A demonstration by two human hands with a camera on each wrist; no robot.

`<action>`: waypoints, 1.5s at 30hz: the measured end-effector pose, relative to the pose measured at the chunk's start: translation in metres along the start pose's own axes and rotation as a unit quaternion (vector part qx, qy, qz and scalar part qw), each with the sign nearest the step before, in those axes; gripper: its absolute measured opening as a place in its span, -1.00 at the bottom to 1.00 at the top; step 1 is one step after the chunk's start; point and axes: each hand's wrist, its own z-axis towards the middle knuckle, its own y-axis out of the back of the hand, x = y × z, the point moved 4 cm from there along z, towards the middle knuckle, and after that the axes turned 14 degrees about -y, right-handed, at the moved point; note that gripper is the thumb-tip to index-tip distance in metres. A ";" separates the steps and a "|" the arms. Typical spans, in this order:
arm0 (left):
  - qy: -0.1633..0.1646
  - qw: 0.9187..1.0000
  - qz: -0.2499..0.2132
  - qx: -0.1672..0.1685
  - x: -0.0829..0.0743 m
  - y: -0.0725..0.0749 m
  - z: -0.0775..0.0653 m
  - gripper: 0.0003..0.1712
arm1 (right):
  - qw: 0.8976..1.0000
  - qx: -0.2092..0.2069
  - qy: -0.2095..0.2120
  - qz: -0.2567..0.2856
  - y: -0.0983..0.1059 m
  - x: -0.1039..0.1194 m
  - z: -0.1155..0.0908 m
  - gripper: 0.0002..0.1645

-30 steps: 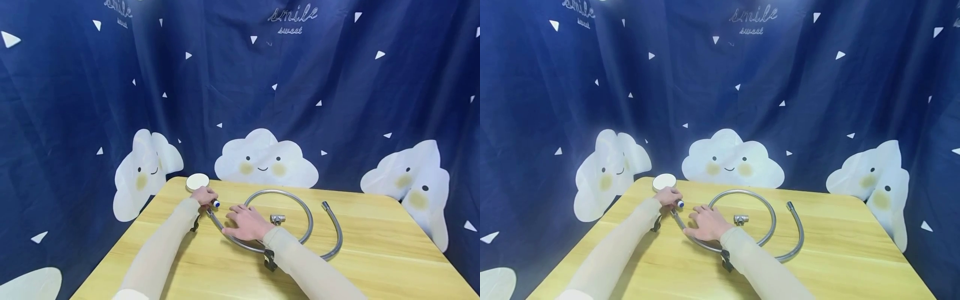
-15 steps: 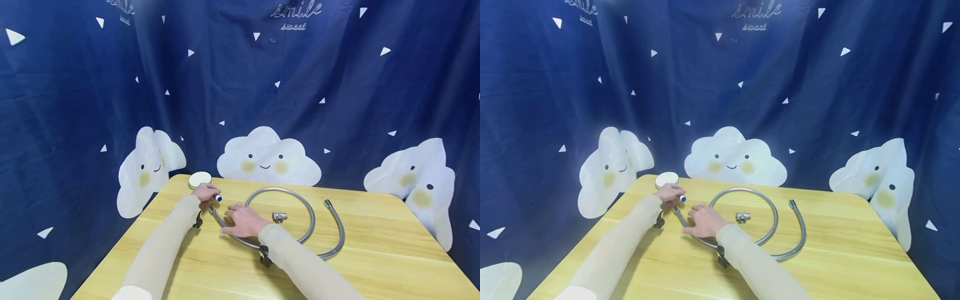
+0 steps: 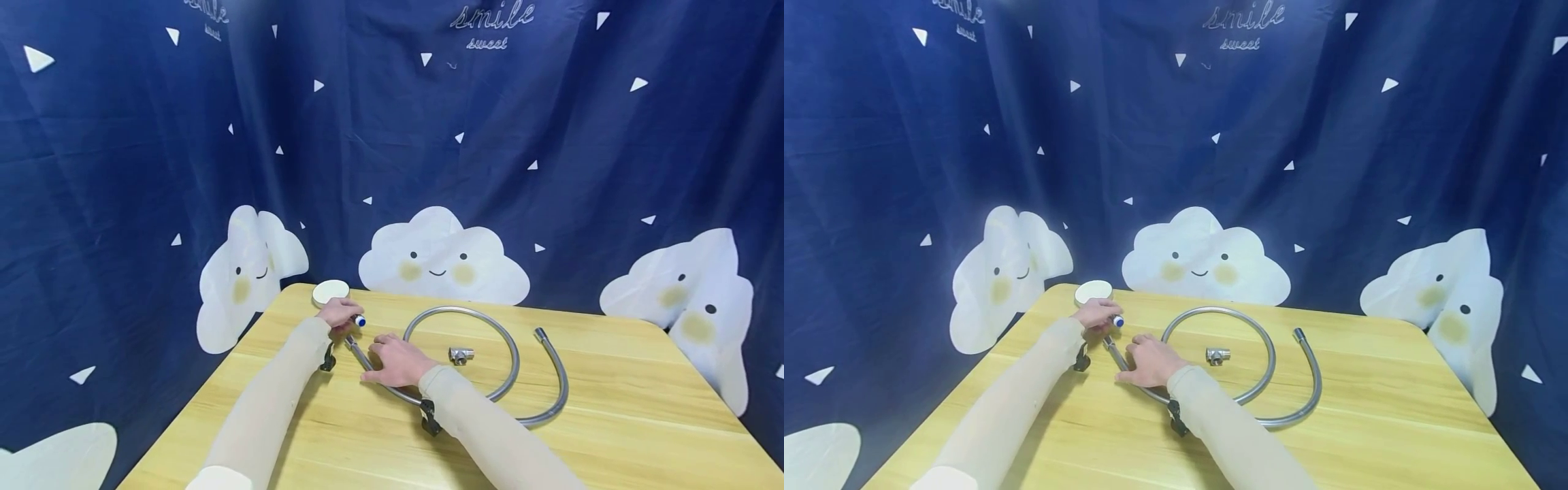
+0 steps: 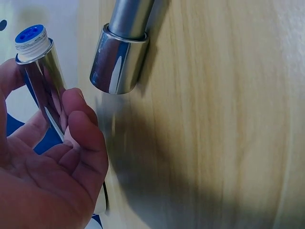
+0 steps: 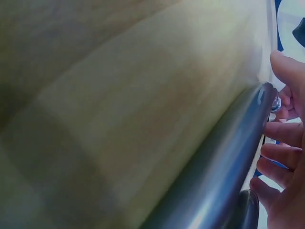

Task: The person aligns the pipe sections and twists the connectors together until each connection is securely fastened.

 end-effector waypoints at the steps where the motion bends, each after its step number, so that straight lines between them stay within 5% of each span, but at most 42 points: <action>1: 0.002 1.000 -0.003 0.000 0.000 0.000 0.000 -0.54 | 1.000 -0.003 0.002 -0.003 0.000 0.000 0.000 -0.13; 11: 0.005 1.000 0.003 -0.007 -0.001 -0.002 0.000 -0.56 | 1.000 -0.003 0.002 -0.007 -0.005 -0.003 -0.002 -0.10; 23: 0.005 1.000 0.016 -0.008 -0.002 -0.002 -0.001 -0.55 | 0.988 0.055 -0.029 0.144 -0.008 -0.006 0.008 -0.16; 45: -0.001 1.000 0.018 -0.014 -0.011 -0.002 -0.007 -0.63 | 0.973 0.061 -0.086 0.203 -0.006 0.001 0.007 -0.40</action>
